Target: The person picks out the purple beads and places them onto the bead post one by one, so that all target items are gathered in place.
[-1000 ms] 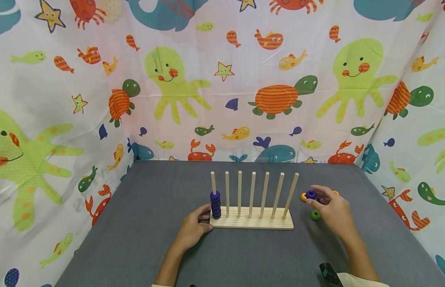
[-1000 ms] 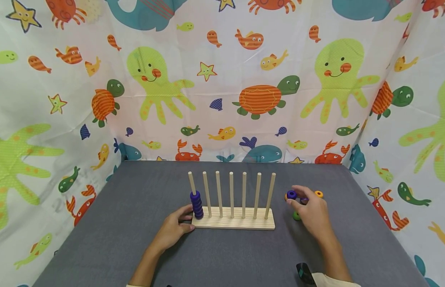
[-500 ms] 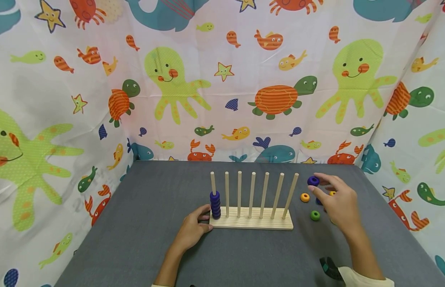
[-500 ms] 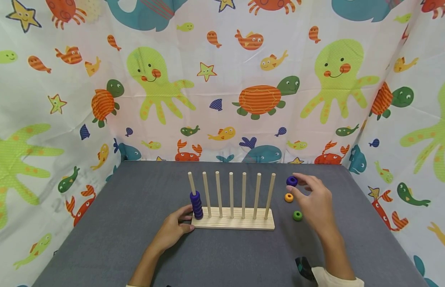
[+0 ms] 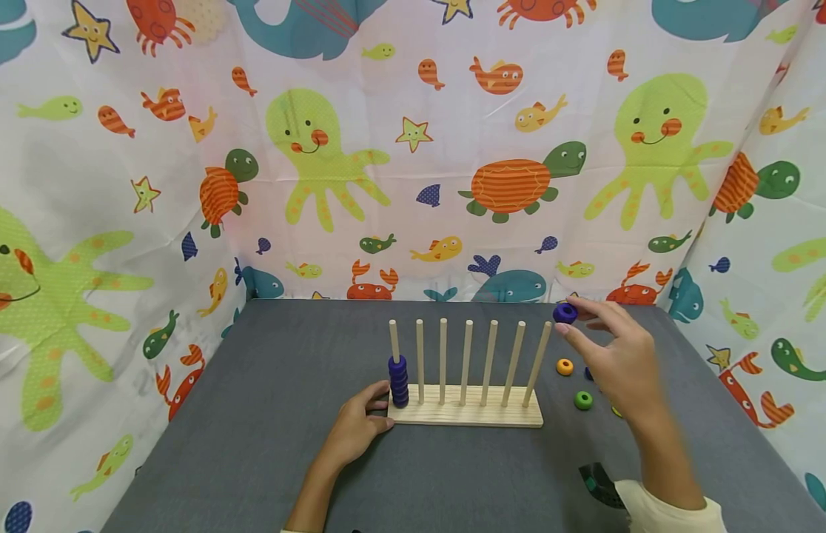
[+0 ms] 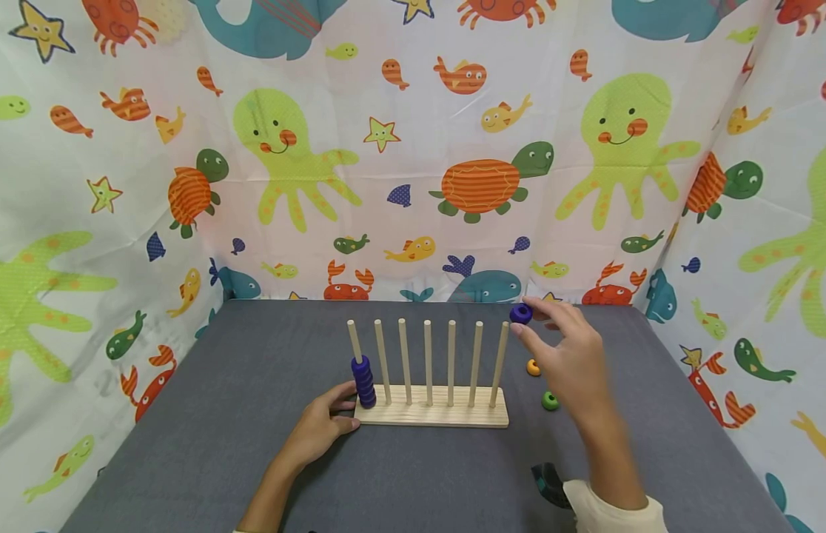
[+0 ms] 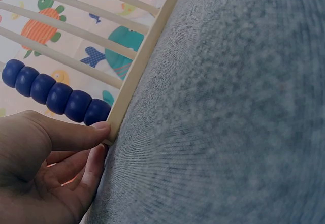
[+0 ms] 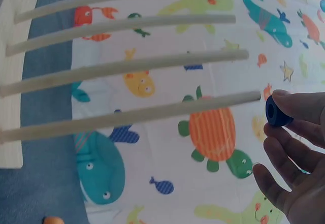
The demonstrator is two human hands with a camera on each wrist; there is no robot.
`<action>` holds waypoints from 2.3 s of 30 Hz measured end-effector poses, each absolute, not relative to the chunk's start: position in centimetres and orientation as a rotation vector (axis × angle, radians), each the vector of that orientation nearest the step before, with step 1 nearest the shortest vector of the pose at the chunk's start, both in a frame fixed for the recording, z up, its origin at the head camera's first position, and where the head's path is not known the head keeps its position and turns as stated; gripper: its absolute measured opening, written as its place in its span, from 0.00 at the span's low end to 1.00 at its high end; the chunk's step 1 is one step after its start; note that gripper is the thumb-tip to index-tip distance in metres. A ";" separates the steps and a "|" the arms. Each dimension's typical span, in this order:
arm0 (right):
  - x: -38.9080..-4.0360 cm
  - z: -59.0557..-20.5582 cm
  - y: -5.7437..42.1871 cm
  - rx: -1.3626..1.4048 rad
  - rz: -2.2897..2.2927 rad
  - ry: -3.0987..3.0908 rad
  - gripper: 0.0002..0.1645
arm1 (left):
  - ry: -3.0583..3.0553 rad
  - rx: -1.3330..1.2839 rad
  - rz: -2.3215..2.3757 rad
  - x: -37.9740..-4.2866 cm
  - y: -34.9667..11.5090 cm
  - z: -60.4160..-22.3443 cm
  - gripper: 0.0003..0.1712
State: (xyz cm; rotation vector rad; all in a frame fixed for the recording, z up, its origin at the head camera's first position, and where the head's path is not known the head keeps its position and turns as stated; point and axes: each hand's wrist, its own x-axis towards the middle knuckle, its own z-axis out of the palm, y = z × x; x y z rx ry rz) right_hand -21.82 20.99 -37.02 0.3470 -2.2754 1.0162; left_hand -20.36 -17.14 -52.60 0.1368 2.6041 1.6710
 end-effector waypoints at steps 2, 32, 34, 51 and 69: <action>-21.6 -36.5 20.3 0.372 1.035 -2.266 0.28 | 2.604 0.142 1.673 -20.4 -17.2 -52.6 0.38; -21.6 -34.6 12.1 0.801 1.087 -2.211 0.27 | 2.596 0.146 1.679 -20.5 -17.2 -52.8 0.38; -21.6 -34.6 11.6 0.819 1.101 -2.230 0.26 | 2.595 0.148 1.679 -20.5 -17.3 -52.8 0.38; -22.2 -34.6 7.4 0.952 1.150 -2.274 0.24 | 2.596 0.153 1.688 -20.4 -17.2 -52.7 0.38; -22.8 -34.7 4.3 1.010 1.051 -2.406 0.24 | 2.574 0.169 1.718 -20.4 -17.3 -52.7 0.38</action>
